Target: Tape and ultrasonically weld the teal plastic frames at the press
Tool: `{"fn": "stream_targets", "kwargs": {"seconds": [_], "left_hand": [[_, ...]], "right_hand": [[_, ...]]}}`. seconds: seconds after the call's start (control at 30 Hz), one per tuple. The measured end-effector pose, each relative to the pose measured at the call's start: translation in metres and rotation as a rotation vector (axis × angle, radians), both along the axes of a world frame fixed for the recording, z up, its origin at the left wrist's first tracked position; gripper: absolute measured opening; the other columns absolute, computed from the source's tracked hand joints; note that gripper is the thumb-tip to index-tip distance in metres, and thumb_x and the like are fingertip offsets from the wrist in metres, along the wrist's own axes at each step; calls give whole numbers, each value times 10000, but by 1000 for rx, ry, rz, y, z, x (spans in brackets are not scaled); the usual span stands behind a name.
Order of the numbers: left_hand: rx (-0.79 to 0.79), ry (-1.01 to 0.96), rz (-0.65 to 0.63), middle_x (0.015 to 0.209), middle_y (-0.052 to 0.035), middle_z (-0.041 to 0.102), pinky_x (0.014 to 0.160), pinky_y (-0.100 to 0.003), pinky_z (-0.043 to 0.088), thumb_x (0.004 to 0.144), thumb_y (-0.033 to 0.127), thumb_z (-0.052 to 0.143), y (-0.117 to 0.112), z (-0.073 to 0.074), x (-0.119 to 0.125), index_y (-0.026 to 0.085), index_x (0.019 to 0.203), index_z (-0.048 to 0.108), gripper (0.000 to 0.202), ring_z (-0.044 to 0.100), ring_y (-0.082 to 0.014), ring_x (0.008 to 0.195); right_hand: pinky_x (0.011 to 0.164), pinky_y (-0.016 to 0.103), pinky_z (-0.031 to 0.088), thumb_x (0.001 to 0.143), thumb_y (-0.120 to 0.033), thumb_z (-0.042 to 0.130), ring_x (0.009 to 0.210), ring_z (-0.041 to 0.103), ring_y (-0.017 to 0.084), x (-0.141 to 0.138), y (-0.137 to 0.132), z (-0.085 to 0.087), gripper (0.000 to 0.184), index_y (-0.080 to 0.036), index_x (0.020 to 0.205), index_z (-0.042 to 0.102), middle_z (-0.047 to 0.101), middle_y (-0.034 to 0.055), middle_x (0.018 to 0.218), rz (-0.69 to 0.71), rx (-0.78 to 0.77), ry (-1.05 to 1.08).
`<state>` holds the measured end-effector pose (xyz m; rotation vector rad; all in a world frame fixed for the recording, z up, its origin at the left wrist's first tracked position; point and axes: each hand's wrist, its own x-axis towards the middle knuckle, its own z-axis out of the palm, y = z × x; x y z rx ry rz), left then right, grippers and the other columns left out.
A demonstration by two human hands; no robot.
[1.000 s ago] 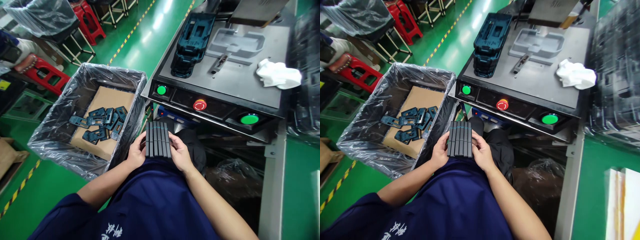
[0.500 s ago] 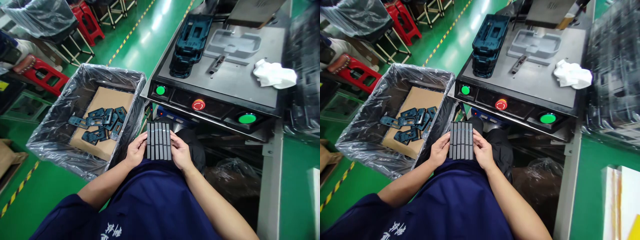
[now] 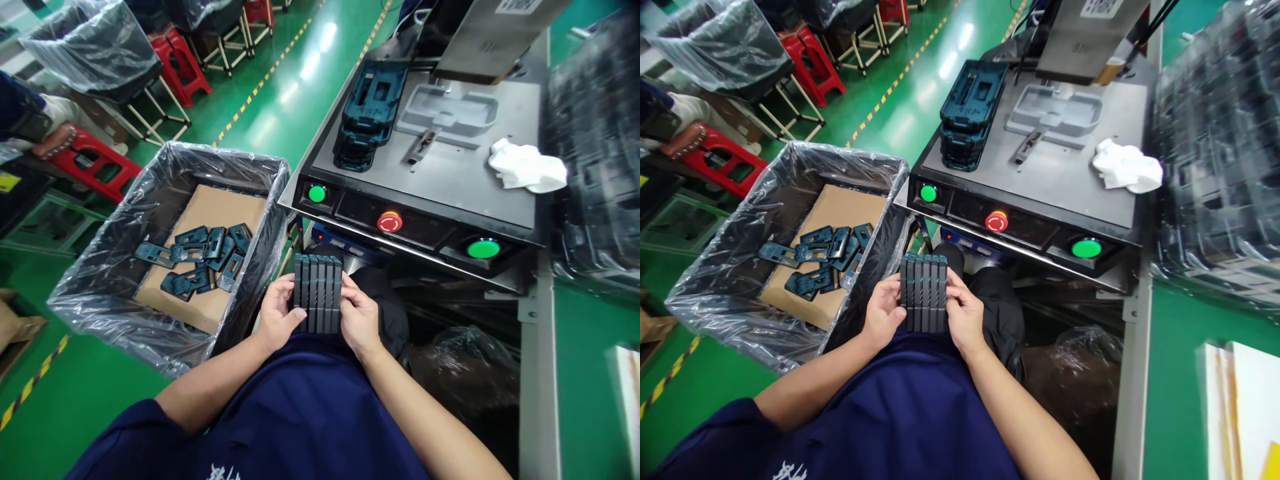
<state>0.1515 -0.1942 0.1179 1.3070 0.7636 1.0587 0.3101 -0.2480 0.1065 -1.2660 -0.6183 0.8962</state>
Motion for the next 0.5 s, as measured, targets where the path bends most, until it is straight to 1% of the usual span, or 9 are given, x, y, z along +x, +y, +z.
{"fn": "stream_targets", "kwargs": {"seconds": [0.07, 0.2, 0.33, 0.43, 0.5], "left_hand": [[32, 37, 21, 1330, -148, 478, 995, -429, 464, 712, 386, 793, -3, 5, 5, 214, 1090, 460, 533, 579, -252, 1165], [92, 88, 65, 1317, -121, 426, 955, -405, 479, 713, 296, 788, -8, 9, 12, 230, 1043, 415, 503, 576, -227, 1126], [217, 149, 138, 1237, -87, 444, 933, -366, 477, 680, 244, 795, -7, 10, 13, 232, 993, 423, 487, 541, -218, 1122], [305, 158, 134, 1195, -83, 445, 940, -368, 463, 676, 206, 784, -5, 10, 11, 233, 1009, 414, 498, 520, -213, 1112], [332, 163, 131, 1193, -90, 441, 938, -379, 462, 680, 205, 776, -4, 9, 9, 230, 1013, 406, 499, 519, -216, 1104]], "right_hand": [[1103, 438, 391, 759, -142, 557, 1232, 566, 235, 0, -1, 3, 163, -199, 714, 703, 618, 64, 1306, -28, -7, -52], [1053, 435, 454, 797, -161, 567, 1169, 611, 243, -2, -3, 11, 184, -200, 664, 689, 663, 75, 1232, -97, 10, -209], [999, 442, 507, 807, -148, 590, 1124, 638, 252, -4, -6, 17, 170, -215, 680, 682, 678, 67, 1203, -180, 150, -376], [959, 441, 537, 789, -97, 589, 1101, 650, 253, -4, -8, 19, 180, -226, 694, 671, 671, 50, 1213, -207, 260, -467], [930, 441, 552, 780, -83, 588, 1077, 660, 254, -4, -9, 20, 187, -227, 692, 667, 673, 49, 1205, -212, 290, -498]]}}
